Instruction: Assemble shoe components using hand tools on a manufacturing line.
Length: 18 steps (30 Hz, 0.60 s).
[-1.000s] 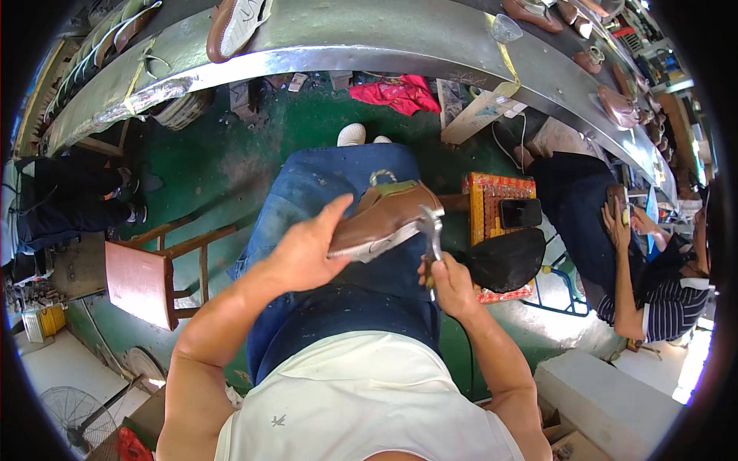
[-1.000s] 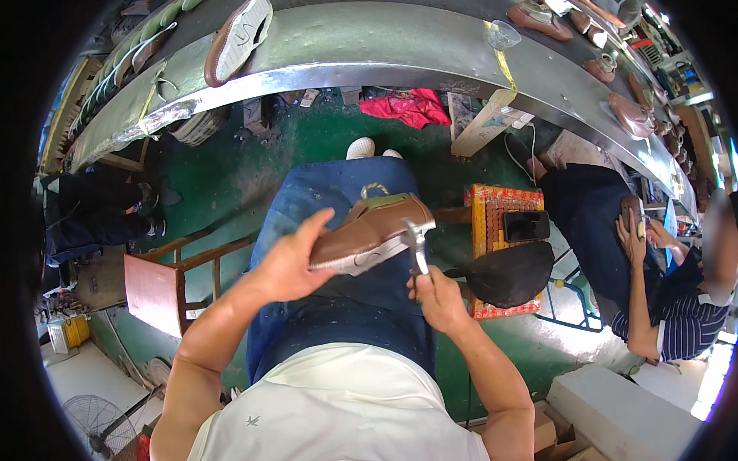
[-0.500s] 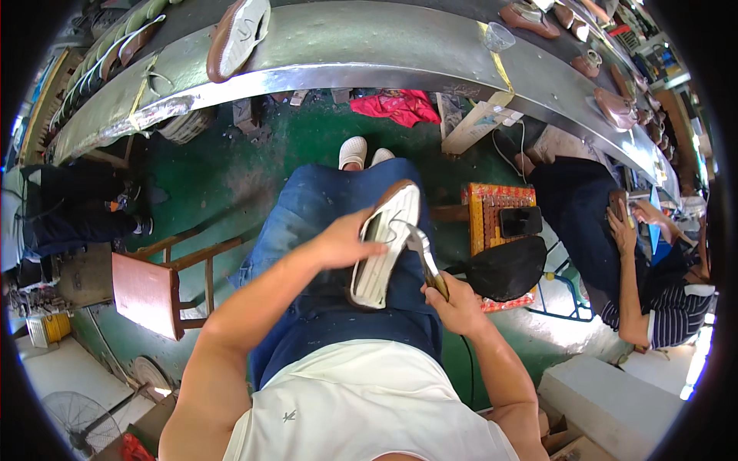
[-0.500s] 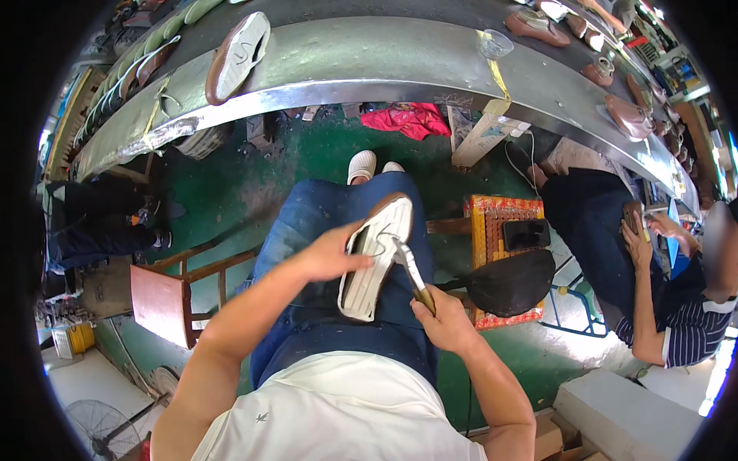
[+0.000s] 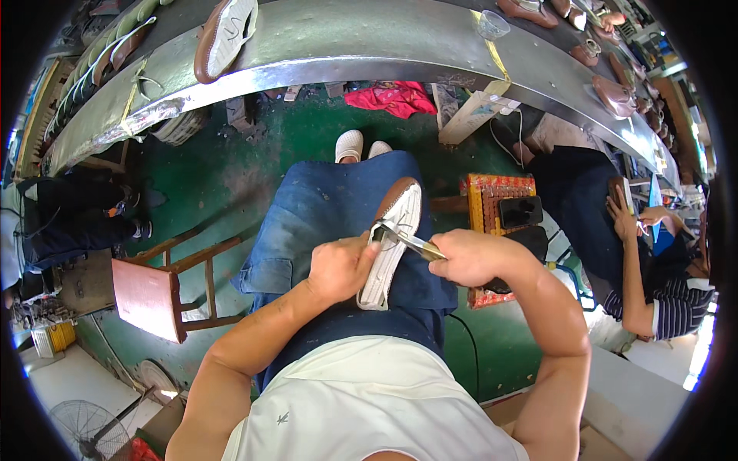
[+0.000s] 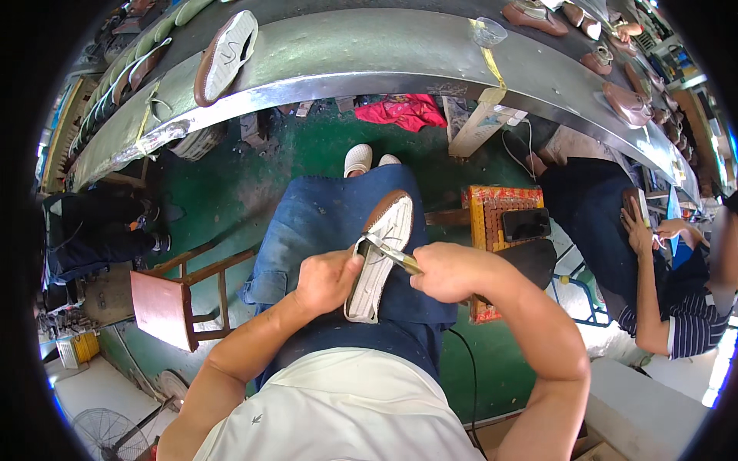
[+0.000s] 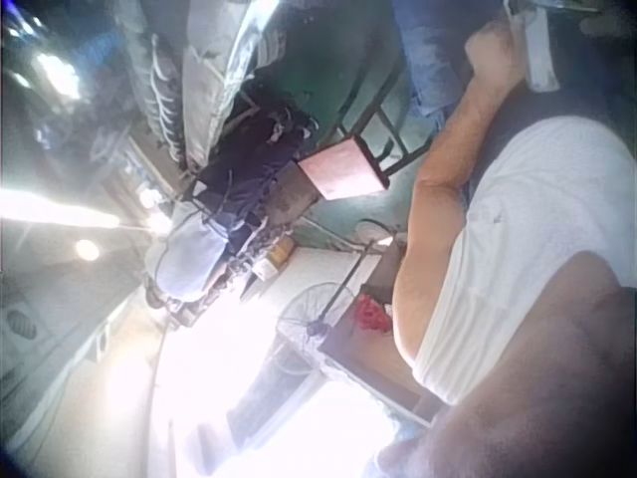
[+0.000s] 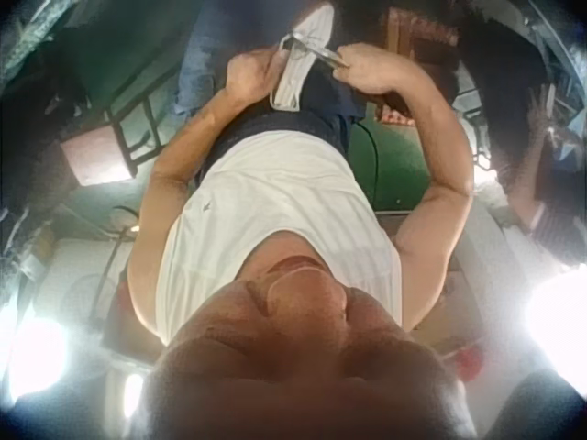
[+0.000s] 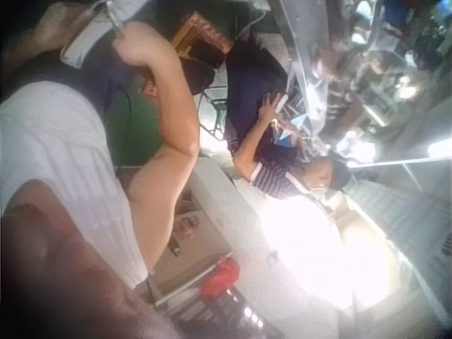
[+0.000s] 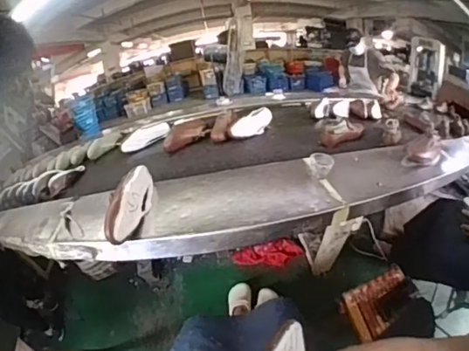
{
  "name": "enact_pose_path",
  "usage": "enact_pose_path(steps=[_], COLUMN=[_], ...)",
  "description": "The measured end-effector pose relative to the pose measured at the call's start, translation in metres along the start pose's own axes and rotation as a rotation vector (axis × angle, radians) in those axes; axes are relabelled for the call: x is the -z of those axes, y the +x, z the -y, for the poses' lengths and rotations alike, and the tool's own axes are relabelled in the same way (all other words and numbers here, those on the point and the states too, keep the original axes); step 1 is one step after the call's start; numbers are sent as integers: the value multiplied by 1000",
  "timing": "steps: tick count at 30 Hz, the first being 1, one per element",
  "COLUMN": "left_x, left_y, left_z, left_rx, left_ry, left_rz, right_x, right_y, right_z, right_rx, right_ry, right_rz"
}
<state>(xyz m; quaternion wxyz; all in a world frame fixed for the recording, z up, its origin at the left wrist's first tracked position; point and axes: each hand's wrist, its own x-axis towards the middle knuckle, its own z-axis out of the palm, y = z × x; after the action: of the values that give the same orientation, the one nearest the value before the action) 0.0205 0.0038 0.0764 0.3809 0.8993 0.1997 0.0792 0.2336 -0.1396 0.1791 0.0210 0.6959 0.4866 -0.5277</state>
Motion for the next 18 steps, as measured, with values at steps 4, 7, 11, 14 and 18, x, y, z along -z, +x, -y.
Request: enact_pose_path(steps=[4,7,11,14,18], left_x=[-45,-38,-26,-25,-31], left_y=[19,16,18,26,31], left_z=[50,58,56,55,51], left_rx=[290,639,436,468,436], left_ry=[-820,-1666,-1602,-1500,-1399], left_rz=[-132,281,212,190,139], right_x=[-10,-51,-95,-115,-104], right_y=[21,46,68,71,59], right_z=[9,0,4,12,-10], right_rx=[21,87,93,2,76], right_ry=[-15,79,230,453,609], right_rz=[-97,-299,-435,-535,-476])
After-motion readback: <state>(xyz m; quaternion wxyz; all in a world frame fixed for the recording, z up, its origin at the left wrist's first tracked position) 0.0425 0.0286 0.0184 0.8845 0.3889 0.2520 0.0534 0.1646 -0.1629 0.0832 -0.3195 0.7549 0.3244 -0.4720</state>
